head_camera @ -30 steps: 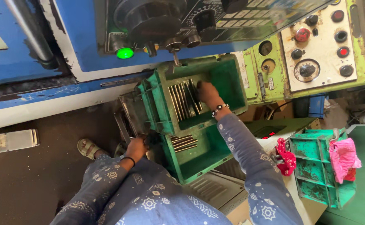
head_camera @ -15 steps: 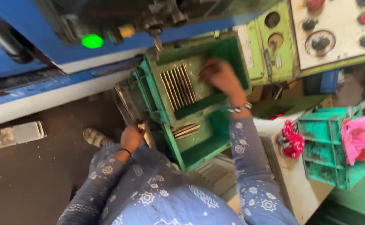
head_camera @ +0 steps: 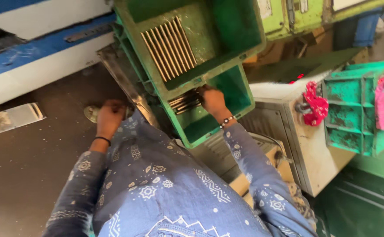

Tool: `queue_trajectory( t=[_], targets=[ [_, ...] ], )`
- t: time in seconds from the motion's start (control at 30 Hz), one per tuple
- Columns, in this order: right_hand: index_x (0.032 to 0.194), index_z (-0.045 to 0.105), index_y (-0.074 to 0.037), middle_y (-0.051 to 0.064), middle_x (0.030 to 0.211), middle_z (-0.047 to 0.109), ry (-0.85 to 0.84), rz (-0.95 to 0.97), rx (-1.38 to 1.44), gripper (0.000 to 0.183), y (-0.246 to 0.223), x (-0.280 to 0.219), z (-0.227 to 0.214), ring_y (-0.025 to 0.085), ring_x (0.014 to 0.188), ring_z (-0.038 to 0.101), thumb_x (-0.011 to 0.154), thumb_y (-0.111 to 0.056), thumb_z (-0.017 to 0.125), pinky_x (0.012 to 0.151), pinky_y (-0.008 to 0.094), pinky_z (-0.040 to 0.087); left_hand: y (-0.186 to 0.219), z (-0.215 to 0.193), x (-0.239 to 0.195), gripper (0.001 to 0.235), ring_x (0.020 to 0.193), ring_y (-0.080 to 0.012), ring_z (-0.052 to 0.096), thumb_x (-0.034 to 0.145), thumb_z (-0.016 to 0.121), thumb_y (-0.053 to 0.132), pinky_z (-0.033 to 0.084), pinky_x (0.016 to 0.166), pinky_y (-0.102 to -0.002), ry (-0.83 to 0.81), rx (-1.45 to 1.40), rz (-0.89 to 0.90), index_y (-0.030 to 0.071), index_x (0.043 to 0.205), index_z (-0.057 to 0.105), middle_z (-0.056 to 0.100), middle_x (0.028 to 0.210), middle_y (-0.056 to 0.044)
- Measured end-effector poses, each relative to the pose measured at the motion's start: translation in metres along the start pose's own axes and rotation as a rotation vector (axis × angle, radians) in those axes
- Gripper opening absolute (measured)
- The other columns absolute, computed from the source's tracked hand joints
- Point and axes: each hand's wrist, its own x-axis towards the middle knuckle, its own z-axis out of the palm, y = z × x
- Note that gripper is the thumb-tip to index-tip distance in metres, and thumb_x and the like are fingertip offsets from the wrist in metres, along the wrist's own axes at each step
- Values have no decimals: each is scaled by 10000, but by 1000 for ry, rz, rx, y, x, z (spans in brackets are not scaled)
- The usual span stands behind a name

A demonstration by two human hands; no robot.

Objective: The person operates a metal processing machine by opening the door, inserting a metal rod into the machine, and closing the door. They repeat this process multiple times, retrieving processed rods and placing them into a green bin.

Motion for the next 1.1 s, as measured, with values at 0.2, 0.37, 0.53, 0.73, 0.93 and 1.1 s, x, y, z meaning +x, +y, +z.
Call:
queue_trajectory(
  t=[0.2,0.37,0.53,0.73,0.93,1.1],
  targets=[
    [1140,675,-122,127,1069,687,-230,-145,-343,400,1,22,55,329,1040,658,755,-189,758,825,484,548,7,-13,-18,299,930,-334,727,893,713,228,564,808,-432,112,69,44,101,1162,692,752,984,-163],
    [1184,662,-148,139,1116,706,-238,-139,-152,480,7,20,51,368,1005,672,734,-257,788,786,492,571,-7,-47,-28,245,903,-313,725,889,752,205,565,808,-411,281,36,44,78,1096,722,747,956,-164],
    [1158,636,-145,177,963,727,-345,1,-118,486,0,14,35,410,892,697,787,-416,792,759,521,580,37,-110,-25,158,873,-171,742,934,665,117,575,804,-305,454,-343,125,48,1073,698,762,915,-87],
    [1113,701,-84,207,951,746,-340,167,350,339,-30,-12,22,377,869,719,948,-379,685,710,446,549,154,-218,10,409,1033,-208,637,989,705,-3,559,920,-325,842,-354,583,10,1360,534,636,1126,-117],
    [961,663,-58,2,642,497,-200,762,982,328,-85,-48,11,132,533,420,1000,-375,592,466,291,320,238,-267,52,531,949,-298,639,931,796,85,544,863,-401,919,-253,683,-15,1354,490,638,1054,-171],
    [948,548,-157,-40,752,481,133,817,1961,173,-121,-78,-24,86,571,421,1059,-278,599,497,284,351,225,-288,70,351,798,-338,680,934,803,188,553,728,-420,722,-202,709,50,1120,539,685,919,-184]
  ],
)
